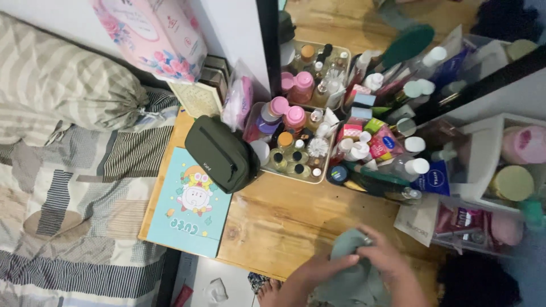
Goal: Organizing various household items including an iron, hair dryer, and cosmetic bottles in a bedroom area.
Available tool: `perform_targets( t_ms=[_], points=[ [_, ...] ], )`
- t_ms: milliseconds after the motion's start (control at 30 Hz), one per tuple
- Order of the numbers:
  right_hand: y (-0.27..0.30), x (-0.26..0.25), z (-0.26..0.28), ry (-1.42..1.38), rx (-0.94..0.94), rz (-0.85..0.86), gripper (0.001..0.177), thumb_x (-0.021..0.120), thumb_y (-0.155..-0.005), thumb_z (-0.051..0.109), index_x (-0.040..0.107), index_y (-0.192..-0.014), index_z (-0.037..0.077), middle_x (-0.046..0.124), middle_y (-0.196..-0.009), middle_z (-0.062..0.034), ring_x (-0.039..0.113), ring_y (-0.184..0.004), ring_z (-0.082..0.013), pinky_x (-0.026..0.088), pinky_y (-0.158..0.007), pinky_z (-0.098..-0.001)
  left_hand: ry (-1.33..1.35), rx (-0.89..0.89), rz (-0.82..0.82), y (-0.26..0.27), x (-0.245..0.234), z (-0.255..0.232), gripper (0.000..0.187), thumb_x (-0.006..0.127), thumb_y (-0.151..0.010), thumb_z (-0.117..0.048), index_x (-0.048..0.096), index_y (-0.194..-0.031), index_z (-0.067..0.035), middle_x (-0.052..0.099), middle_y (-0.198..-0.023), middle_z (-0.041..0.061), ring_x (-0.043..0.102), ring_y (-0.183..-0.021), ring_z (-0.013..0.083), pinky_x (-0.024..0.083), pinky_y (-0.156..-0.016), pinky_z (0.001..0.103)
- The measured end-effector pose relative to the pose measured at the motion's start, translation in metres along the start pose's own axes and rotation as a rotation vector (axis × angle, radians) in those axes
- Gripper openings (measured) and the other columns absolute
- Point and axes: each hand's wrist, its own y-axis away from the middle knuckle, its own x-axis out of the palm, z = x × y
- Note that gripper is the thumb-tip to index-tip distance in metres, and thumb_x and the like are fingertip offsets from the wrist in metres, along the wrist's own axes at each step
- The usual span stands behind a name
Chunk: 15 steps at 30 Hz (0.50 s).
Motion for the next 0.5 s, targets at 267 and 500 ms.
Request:
perform_targets(
  t_ms=[267,500],
  points=[
    [0.003,-0.047,-0.070,-0.445,-0.111,-0.278,0.057,0.076,-0.076,0.003,0.065,-0.132,-0.001,0.068,-0.114,-0.0151,0.063,-0.103,-0.0274,0.049,-0.089,-0.0401,-0.165,0.128,-0.200,-0.013,0.057,-0.017,0.049,0.083,-0.077,-0.035,0.077,-0.114,-0.004,0.077,-0.100,0.007,0.071,-0.088,0.0152,0.056,-0.079,0.031],
    [0.081,-0.044,-0.201,-0.383,0.001,-0.257,0.074,0.083,-0.078,0.020,0.051,-0.143,0.004,0.065,-0.134,-0.0160,0.060,-0.125,-0.0303,0.047,-0.106,-0.0459,-0.164,-0.042,-0.413,-0.023,0.116,-0.001,0.061,0.089,-0.072,-0.043,0.076,-0.109,0.004,0.077,-0.098,0.015,0.075,-0.089,0.0232,0.059,-0.080,0.035]
  ],
)
